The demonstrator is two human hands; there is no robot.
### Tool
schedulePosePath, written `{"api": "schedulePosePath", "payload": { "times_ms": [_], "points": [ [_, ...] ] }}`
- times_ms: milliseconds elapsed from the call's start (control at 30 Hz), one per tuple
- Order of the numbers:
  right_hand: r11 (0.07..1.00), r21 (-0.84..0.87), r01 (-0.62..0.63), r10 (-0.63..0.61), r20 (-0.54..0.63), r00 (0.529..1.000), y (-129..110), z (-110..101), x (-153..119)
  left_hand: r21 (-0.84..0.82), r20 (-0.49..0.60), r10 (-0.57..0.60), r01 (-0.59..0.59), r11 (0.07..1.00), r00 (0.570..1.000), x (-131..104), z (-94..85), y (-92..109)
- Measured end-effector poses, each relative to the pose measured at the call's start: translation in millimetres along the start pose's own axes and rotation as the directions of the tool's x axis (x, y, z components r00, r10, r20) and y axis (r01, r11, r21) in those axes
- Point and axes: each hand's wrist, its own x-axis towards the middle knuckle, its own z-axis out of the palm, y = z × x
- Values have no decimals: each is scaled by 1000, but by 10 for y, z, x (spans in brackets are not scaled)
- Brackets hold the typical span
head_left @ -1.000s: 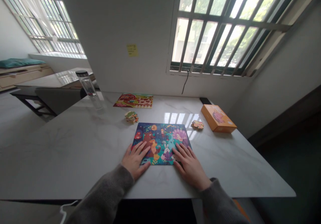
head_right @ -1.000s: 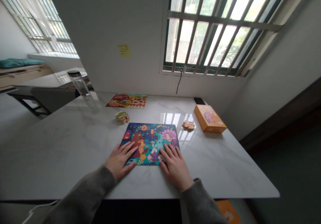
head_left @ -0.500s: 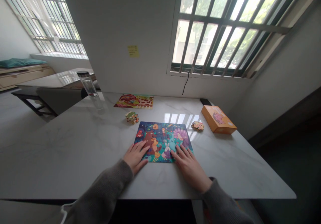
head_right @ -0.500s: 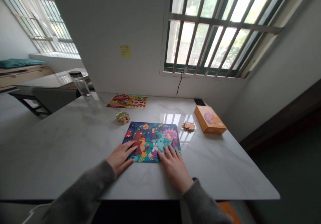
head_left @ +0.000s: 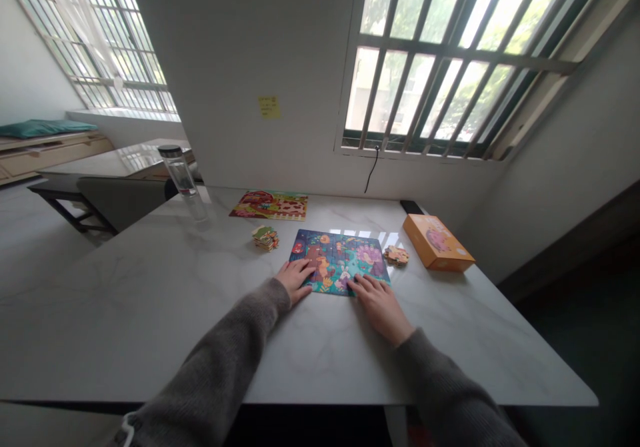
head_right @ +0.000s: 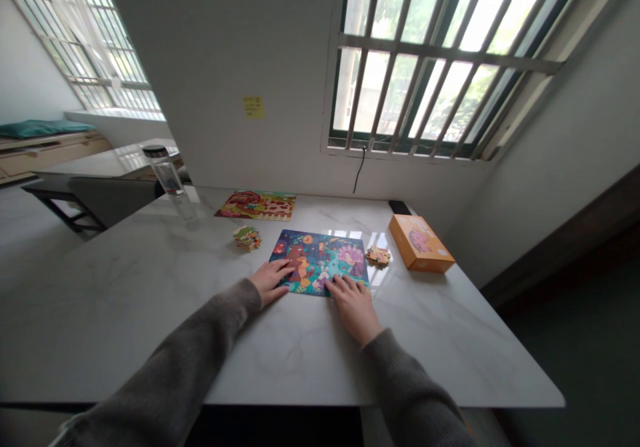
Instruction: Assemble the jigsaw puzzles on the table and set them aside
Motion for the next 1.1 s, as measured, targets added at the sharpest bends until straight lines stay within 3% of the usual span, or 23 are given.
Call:
{"api": "schedulePosePath", "payload": {
  "times_ms": [433,733,933,1100],
  "points": [
    [999,-31,-43,43,-23,999,166,23,193,-27,-20,48,-48,998,999,419,28,-102],
    [995,-22,-100,99,-44,994,254,25,419,-36,-18,2,-3,999,1000,584,-37,-89],
    [990,-26,-135,133,-74,988,230,10,485,75,-91,-92,99,992,992,475,-36,190],
    [981,-59,-186,177,-125,976,130,8,292,139,-76,-50,60,988,996,158,-29,384]
  ]
}}
